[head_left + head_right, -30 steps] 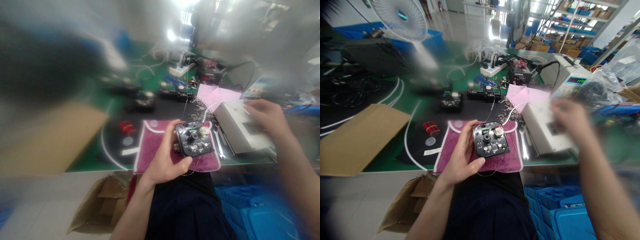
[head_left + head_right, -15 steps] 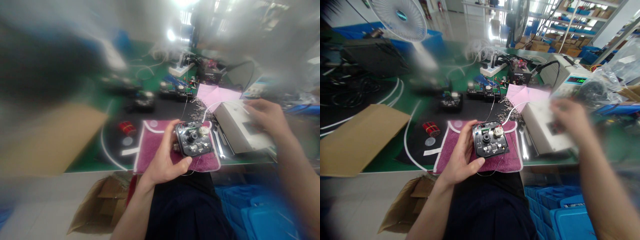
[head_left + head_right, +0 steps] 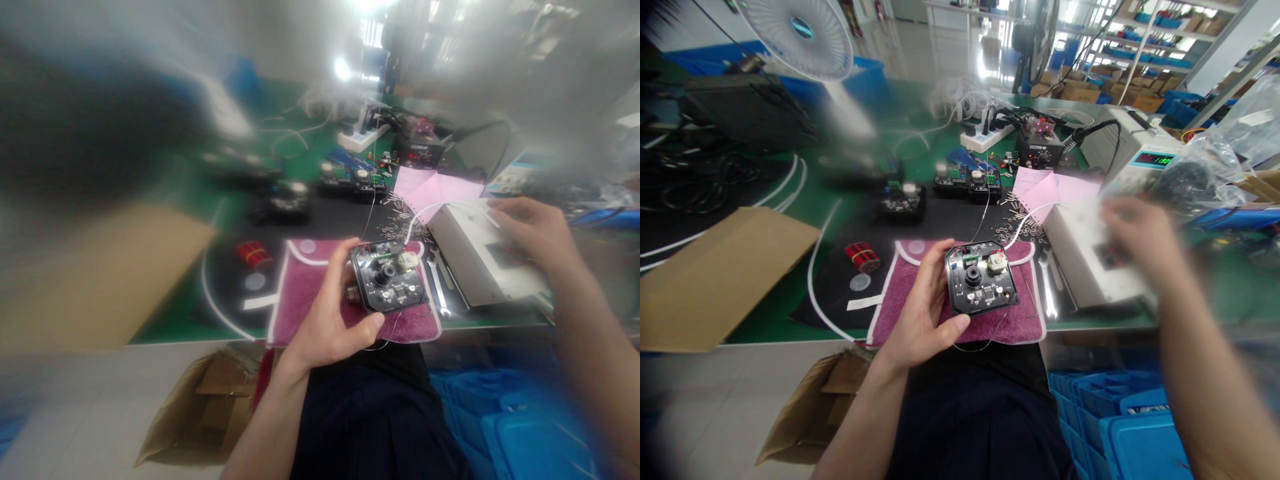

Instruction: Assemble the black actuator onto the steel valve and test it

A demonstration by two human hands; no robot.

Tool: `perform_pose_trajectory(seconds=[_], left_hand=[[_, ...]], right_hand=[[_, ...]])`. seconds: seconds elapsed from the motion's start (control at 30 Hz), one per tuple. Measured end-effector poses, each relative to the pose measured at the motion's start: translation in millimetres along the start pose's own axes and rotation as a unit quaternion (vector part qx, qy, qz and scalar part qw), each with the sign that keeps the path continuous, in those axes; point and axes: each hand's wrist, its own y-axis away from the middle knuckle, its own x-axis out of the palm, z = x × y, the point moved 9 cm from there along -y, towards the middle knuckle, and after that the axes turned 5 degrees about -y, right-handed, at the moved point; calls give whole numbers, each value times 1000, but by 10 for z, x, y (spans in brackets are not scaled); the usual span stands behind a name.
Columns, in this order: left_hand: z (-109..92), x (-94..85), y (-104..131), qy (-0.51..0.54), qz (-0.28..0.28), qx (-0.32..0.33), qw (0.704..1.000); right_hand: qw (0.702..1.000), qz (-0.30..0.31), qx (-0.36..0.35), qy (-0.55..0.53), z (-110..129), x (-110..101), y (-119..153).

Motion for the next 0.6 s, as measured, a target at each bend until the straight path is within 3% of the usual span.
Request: perform_pose_trajectory(seconds=[0.6], left_hand=[[-1,-6,8,9,-3,-4,1000]], right_hand=[[998,-2,59,-9,-28,2,24]])
